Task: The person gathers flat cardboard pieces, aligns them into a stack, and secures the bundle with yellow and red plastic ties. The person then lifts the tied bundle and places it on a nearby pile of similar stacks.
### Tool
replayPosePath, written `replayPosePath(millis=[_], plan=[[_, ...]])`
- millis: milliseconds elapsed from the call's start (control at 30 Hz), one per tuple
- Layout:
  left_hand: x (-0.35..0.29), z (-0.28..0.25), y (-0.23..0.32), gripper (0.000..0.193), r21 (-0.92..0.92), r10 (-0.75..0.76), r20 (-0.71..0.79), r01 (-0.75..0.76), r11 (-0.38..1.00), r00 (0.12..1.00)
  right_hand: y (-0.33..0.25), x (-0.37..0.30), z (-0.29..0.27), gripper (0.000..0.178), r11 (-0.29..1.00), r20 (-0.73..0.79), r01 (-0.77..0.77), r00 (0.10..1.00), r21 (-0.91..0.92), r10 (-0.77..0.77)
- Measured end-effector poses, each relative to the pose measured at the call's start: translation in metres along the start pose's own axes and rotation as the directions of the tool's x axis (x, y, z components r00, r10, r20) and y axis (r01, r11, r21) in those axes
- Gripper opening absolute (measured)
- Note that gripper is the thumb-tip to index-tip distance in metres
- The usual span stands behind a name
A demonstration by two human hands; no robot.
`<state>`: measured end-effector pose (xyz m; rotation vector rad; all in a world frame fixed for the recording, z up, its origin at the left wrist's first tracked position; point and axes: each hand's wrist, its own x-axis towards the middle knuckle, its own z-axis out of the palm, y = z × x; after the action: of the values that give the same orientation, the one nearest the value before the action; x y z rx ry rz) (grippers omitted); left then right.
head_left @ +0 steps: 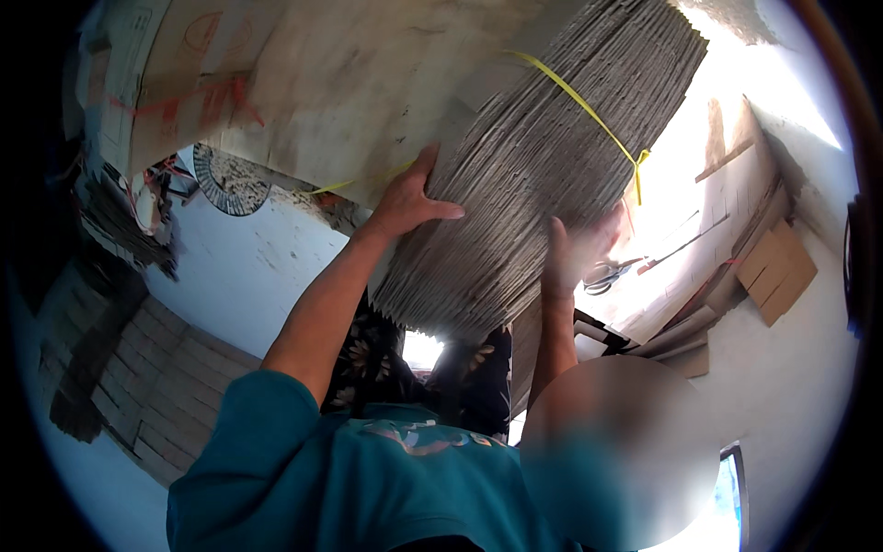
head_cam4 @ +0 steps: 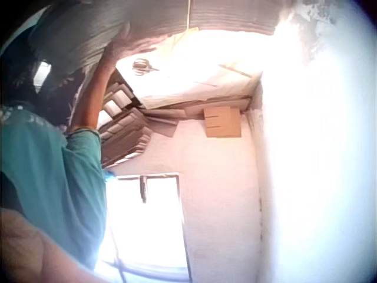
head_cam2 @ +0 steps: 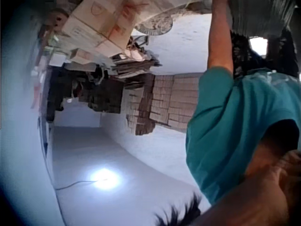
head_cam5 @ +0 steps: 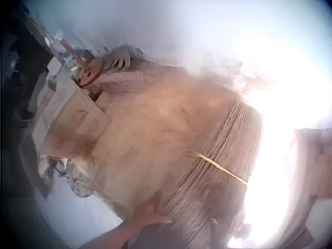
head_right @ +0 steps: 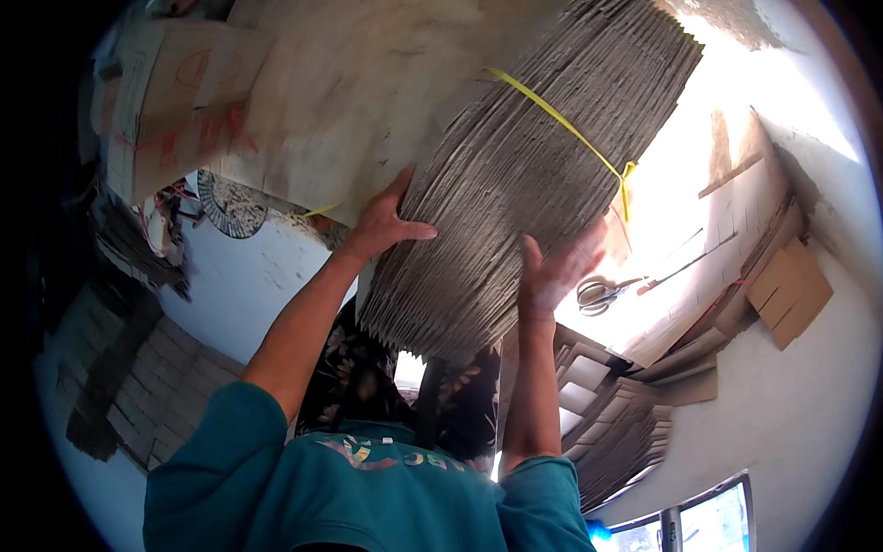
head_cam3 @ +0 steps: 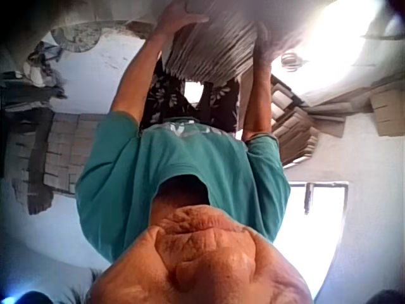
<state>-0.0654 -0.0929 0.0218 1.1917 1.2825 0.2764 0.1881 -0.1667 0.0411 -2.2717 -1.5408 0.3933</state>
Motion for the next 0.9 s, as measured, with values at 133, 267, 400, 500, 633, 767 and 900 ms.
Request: replayPosePath(millis=[133,267,400,500,633,767,900], plan=[[0.002,0.004,-0.017,0.112,0.002,-0.011,-0.017,0.011,1.0,1.0,-0.093,0.066,0.013,0.087,0.885,0.158,0.465,0.873,0.014,-0.461],[0.005,0.002,-0.012,0.108,-0.014,0.05,-0.049,-0.051,0.999,0.998,-0.121,0.104,0.065,0.069,0.766,0.284,0.633,0.76,-0.116,-0.585],[-0.005,-0.006,-0.033,0.094,-0.306,0.04,-0.079,-0.063,0.95,0.996,-0.122,0.102,0.075,0.061,0.738,0.312,0.666,0.727,-0.109,-0.611],[-0.016,-0.039,-0.059,0.073,-0.047,0.079,-0.245,-0.093,0.995,0.966,-0.124,0.102,0.075,0.054,0.736,0.345,0.66,0.733,-0.152,-0.586],[-0.016,-0.065,-0.086,0.047,0.614,0.334,-0.262,-0.111,0.781,0.905,-0.118,0.101,0.077,0.044,0.739,0.327,0.663,0.728,-0.116,-0.602],[-0.005,-0.074,-0.108,0.03,0.741,0.448,-0.101,-0.233,0.63,0.888,-0.119,0.101,0.079,0.039,0.718,0.227,0.696,0.703,-0.026,-0.674],[0.009,-0.087,-0.112,0.014,0.756,0.435,0.045,-0.315,0.573,0.899,-0.122,0.082,0.079,0.03,0.67,0.244,0.741,0.641,0.054,-0.728]])
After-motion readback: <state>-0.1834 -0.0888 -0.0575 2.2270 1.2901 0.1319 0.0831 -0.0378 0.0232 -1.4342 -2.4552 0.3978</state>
